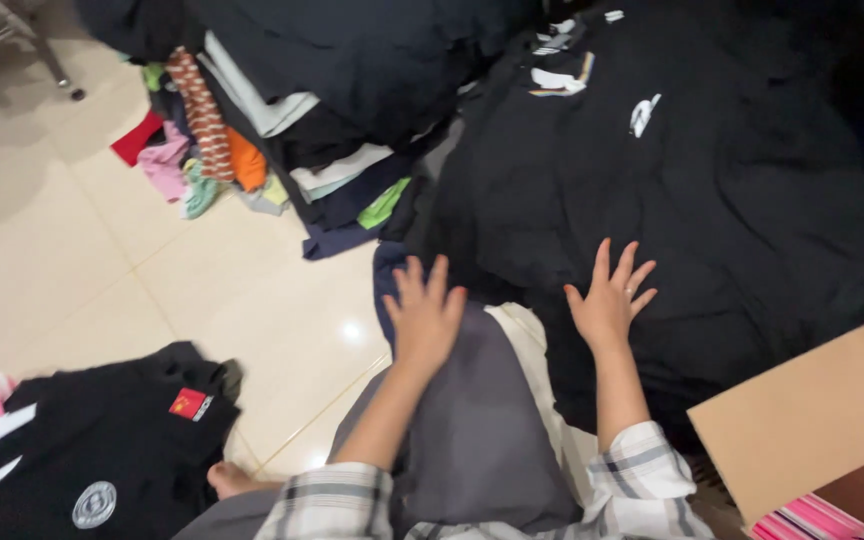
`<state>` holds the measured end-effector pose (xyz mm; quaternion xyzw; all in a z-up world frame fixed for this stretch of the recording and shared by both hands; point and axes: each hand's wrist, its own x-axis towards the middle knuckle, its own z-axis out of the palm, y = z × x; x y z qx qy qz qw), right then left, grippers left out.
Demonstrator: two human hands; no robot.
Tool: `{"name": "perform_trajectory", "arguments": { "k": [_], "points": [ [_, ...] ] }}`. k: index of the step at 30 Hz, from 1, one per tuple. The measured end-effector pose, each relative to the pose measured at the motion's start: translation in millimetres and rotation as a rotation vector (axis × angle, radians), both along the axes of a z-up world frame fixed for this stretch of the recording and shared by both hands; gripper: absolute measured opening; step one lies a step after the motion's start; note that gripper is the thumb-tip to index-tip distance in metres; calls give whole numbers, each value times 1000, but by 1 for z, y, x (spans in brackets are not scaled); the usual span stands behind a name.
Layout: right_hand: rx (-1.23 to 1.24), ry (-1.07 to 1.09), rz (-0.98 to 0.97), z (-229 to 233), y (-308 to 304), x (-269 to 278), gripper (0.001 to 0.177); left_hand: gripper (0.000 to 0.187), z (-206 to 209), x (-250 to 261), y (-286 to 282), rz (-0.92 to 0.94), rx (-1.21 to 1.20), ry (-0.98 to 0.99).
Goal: Hanging black t-shirts onto pink and white plastic hangers while sitting on the floor.
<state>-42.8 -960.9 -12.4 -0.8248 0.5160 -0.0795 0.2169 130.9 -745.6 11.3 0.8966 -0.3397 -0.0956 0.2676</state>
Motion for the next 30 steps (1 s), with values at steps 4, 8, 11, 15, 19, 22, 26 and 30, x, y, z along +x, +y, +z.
{"name": "perform_trajectory", "arguments": {
  "k": [4,8,11,15,19,22,26,30],
  "points": [
    [-167,70,-26,-26,3,-5,61,65,8,-42,-42,-180,55,140],
    [-278,-72,-51,-48,1,-8,40,71,1,-66,-60,-250,77,287],
    [-277,-222,-67,-23,14,-12,34,77,-55,-72,-79,-268,79,478],
    [-251,-261,-5,33,46,-17,36,92,6,-79,-88,-173,-74,1107],
    [-281,-296,84,72,77,-21,32,112,61,-84,-99,85,-449,1570],
    [-217,-395,192,90,102,-20,29,103,24,-72,-113,286,-676,1696],
    [-39,-499,233,88,118,-15,33,65,12,-34,-120,448,-930,1767],
    [88,-516,298,97,126,-12,33,55,24,2,-108,511,-1088,1749]
  ]
}}
